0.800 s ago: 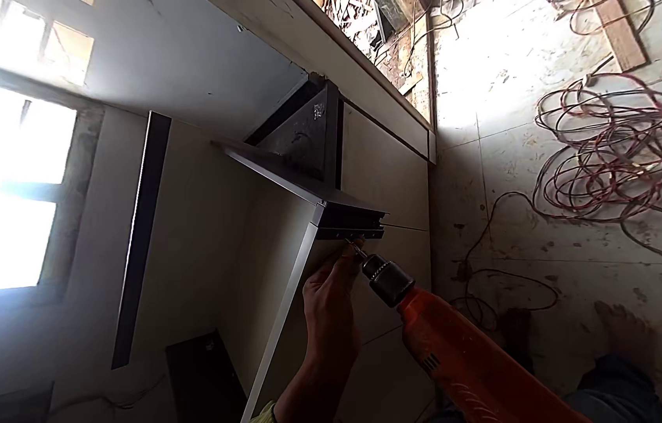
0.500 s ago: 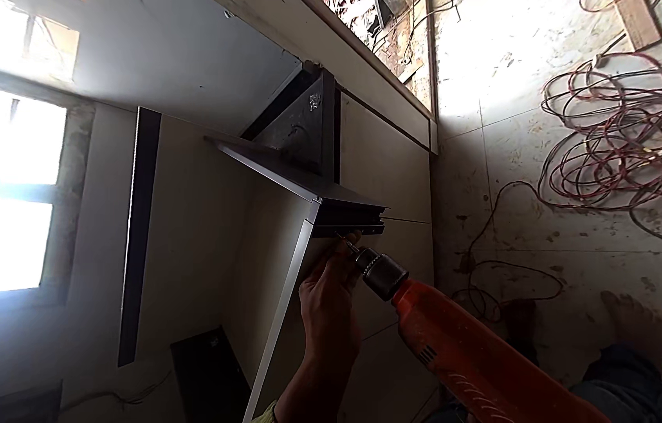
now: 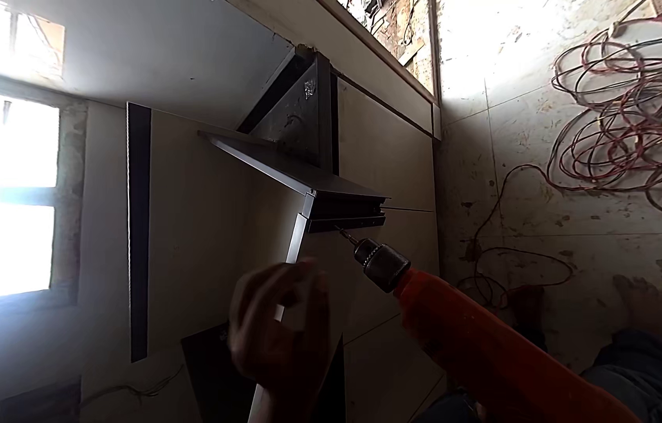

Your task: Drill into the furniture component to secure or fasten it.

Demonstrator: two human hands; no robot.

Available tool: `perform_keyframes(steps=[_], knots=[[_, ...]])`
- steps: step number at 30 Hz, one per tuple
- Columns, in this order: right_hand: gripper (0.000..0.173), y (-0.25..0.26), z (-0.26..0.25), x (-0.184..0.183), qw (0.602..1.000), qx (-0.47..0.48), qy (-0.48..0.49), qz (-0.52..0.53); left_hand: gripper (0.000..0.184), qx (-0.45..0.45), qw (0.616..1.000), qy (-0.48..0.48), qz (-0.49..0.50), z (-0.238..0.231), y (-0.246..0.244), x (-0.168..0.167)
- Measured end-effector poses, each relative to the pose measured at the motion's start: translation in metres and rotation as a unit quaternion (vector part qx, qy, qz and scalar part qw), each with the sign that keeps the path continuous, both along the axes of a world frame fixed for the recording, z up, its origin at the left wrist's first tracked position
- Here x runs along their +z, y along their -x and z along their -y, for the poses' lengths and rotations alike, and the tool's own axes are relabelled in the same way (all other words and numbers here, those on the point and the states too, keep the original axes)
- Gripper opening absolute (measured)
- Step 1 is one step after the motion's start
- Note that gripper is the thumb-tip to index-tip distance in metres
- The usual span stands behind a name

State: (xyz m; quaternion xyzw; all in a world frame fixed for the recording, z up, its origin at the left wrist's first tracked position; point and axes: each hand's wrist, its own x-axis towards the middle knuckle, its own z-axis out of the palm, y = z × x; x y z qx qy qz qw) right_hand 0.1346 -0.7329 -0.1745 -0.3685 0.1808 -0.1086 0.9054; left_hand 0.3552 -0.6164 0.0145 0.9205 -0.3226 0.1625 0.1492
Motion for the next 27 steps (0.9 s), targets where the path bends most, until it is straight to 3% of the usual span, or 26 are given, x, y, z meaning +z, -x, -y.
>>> perform_keyframes(steps=[1,3,4,6,8,13,16,19,24,27], knots=[[0.035,-0.003,0.005,0.008,1.000,0.012,0.000,-0.019,0.038,-0.010,0.999,-0.041,0.028,-0.006,-0.013,0.010],[0.047,0.002,-0.003,-0.015,0.998,-0.023,0.030,0.041,0.066,0.023,0.993,-0.087,-0.072,-0.012,-0.041,0.024],[0.054,0.005,-0.009,-0.028,0.997,-0.036,0.032,0.065,0.066,0.041,0.985,-0.074,-0.152,-0.013,-0.054,0.025],[0.057,0.011,-0.017,-0.043,0.996,-0.034,0.003,0.083,0.040,0.032,0.966,-0.030,-0.254,-0.013,-0.073,0.019],[0.054,0.013,-0.020,-0.048,0.996,-0.027,-0.023,0.079,0.031,-0.010,0.970,-0.045,-0.239,-0.011,-0.079,0.010],[0.050,0.017,-0.018,-0.059,0.996,-0.019,-0.036,0.085,0.033,-0.017,0.954,0.002,-0.299,-0.010,-0.080,0.001],[0.050,0.011,-0.015,-0.061,0.993,-0.037,-0.008,0.108,0.046,-0.009,0.963,-0.085,-0.256,-0.003,-0.077,0.003],[0.055,-0.005,-0.005,-0.045,0.992,-0.068,-0.013,0.104,0.039,0.021,0.968,-0.177,-0.174,0.005,-0.071,0.003],[0.062,-0.010,-0.020,-0.063,0.982,-0.101,-0.024,0.155,0.035,0.035,0.969,-0.192,-0.153,0.006,-0.069,0.002],[0.052,-0.016,0.005,-0.032,0.990,-0.049,0.003,0.131,0.032,0.042,0.968,-0.196,-0.148,0.010,-0.068,0.002]])
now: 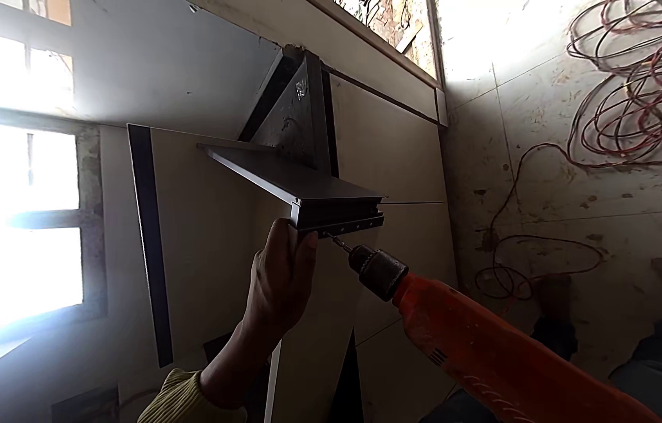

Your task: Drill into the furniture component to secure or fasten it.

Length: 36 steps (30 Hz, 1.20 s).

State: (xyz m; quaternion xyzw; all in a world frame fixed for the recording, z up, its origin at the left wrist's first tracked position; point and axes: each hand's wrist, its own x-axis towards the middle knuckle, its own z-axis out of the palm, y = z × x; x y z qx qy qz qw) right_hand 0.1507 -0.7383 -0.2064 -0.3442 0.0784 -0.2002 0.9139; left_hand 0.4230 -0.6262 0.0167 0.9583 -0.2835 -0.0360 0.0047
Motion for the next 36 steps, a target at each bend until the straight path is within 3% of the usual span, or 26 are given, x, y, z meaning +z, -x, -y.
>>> perform_keyframes(steps=[6,9,16,20,25,28,30,36], knots=[[0.043,0.002,0.002,0.007,1.000,0.002,0.013,-0.016,0.034,0.011,1.000,-0.014,0.025,0.002,0.002,-0.001],[0.049,0.006,-0.001,-0.001,0.999,0.014,0.032,-0.021,0.036,0.010,1.000,-0.011,0.024,0.001,0.002,0.000],[0.044,0.003,-0.003,0.005,1.000,-0.002,0.013,-0.020,0.038,0.016,0.999,-0.005,0.029,0.000,0.002,-0.001],[0.058,-0.001,-0.010,-0.006,0.999,-0.038,0.015,0.028,0.037,0.012,0.999,-0.012,0.043,0.001,0.004,-0.002],[0.064,-0.005,0.013,0.018,1.000,0.002,0.030,-0.010,0.034,0.020,0.999,-0.015,0.041,0.003,0.006,-0.001],[0.060,-0.005,0.002,0.005,0.999,-0.017,0.037,0.007,0.034,0.024,0.998,-0.015,0.048,0.003,0.006,-0.002],[0.067,0.002,-0.009,-0.012,0.999,-0.018,0.041,0.011,0.036,0.021,0.998,-0.015,0.054,0.001,0.004,-0.004],[0.073,0.000,-0.005,-0.003,0.999,-0.005,0.033,0.017,0.036,0.020,0.998,-0.012,0.051,0.001,0.004,-0.004]])
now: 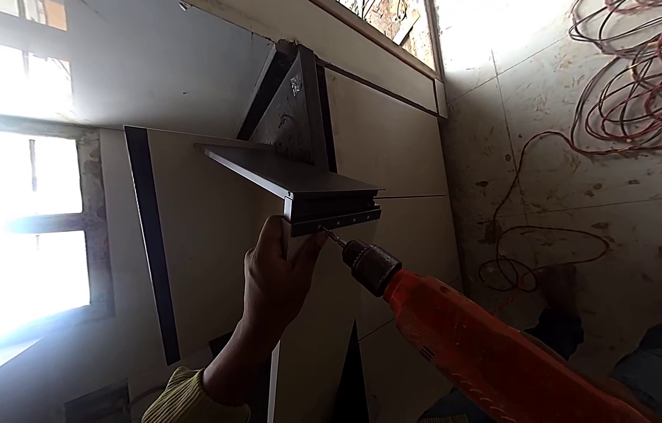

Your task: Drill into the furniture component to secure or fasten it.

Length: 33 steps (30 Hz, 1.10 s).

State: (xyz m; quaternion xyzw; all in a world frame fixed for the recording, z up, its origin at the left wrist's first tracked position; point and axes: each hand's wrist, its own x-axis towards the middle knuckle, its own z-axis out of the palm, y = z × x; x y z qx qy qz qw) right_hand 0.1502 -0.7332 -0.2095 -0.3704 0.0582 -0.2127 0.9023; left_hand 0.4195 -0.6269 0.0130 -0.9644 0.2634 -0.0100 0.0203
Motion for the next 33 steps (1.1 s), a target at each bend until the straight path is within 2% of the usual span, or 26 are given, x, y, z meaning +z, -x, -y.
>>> perform_keyframes(steps=[4,11,15,19,23,27,30,33], knots=[[0.071,-0.007,0.013,0.015,1.000,0.005,0.026,-0.017,0.037,0.003,1.000,0.002,0.000,0.000,0.001,0.000],[0.076,-0.004,0.007,0.005,1.000,0.001,0.023,-0.016,0.036,-0.007,1.000,0.005,0.005,-0.001,0.001,0.000],[0.067,-0.002,0.004,-0.004,0.999,-0.020,0.036,-0.005,0.036,0.005,1.000,-0.003,-0.002,0.003,0.005,0.002],[0.053,-0.010,0.027,0.023,0.998,-0.014,0.035,-0.043,0.040,0.008,0.999,0.001,-0.034,0.004,0.005,0.003],[0.046,0.000,0.030,0.012,0.997,0.036,0.041,-0.061,0.037,0.041,0.984,0.102,-0.137,-0.001,-0.006,0.004],[0.051,0.007,0.031,0.004,0.994,0.071,0.029,-0.075,0.039,0.090,0.970,0.109,-0.195,0.000,-0.011,0.004],[0.065,-0.002,0.042,0.013,0.994,0.083,0.034,-0.062,0.045,0.101,0.966,0.117,-0.209,0.000,-0.012,0.004],[0.065,-0.006,0.047,0.019,0.995,0.069,0.058,-0.043,0.044,0.091,0.963,0.132,-0.219,-0.004,-0.017,0.002]])
